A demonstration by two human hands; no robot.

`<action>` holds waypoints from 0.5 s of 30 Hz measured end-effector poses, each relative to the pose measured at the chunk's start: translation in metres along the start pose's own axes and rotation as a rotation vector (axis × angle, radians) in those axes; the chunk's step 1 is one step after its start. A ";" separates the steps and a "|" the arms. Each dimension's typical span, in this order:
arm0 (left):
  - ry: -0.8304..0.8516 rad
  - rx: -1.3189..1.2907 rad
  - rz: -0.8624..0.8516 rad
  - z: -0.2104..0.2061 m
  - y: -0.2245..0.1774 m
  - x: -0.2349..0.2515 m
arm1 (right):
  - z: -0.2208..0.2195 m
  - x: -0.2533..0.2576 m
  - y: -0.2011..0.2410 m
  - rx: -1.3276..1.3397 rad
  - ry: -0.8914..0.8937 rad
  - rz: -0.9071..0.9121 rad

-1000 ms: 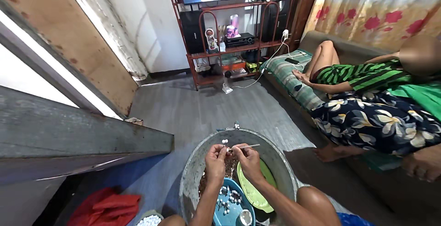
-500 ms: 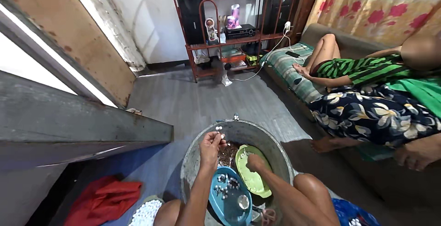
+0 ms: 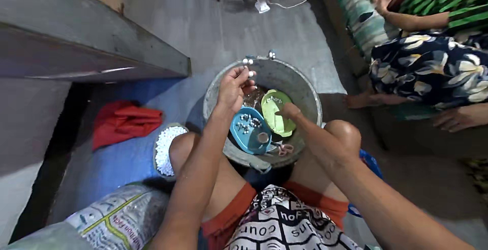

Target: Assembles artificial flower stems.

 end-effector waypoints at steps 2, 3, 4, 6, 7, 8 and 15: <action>0.022 -0.034 0.020 0.003 0.000 -0.006 | 0.013 -0.015 0.014 0.008 -0.055 0.096; 0.024 -0.045 0.022 0.004 -0.001 -0.008 | 0.021 -0.023 0.021 0.030 -0.089 0.159; 0.023 -0.044 0.017 0.005 -0.003 -0.010 | 0.028 -0.030 0.027 0.059 -0.121 0.224; 0.025 0.001 -0.007 0.007 -0.009 -0.014 | 0.038 -0.049 0.036 0.132 -0.148 0.309; 0.029 0.036 -0.021 0.009 -0.010 -0.017 | 0.037 -0.058 0.036 0.168 -0.139 0.326; 0.035 0.064 -0.034 0.010 -0.011 -0.019 | 0.032 -0.062 0.034 0.189 -0.115 0.329; 0.030 0.062 -0.077 0.006 -0.021 -0.019 | -0.042 -0.017 0.000 -0.171 0.205 -0.007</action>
Point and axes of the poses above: each hand's wrist, its own x-axis towards the middle knuckle, its own z-axis out of the back of the hand, y = z × x, the point moved 4 cm from there along x, towards the middle knuckle, and after that the axes turned 13 degrees about y, right-handed, at the moved point
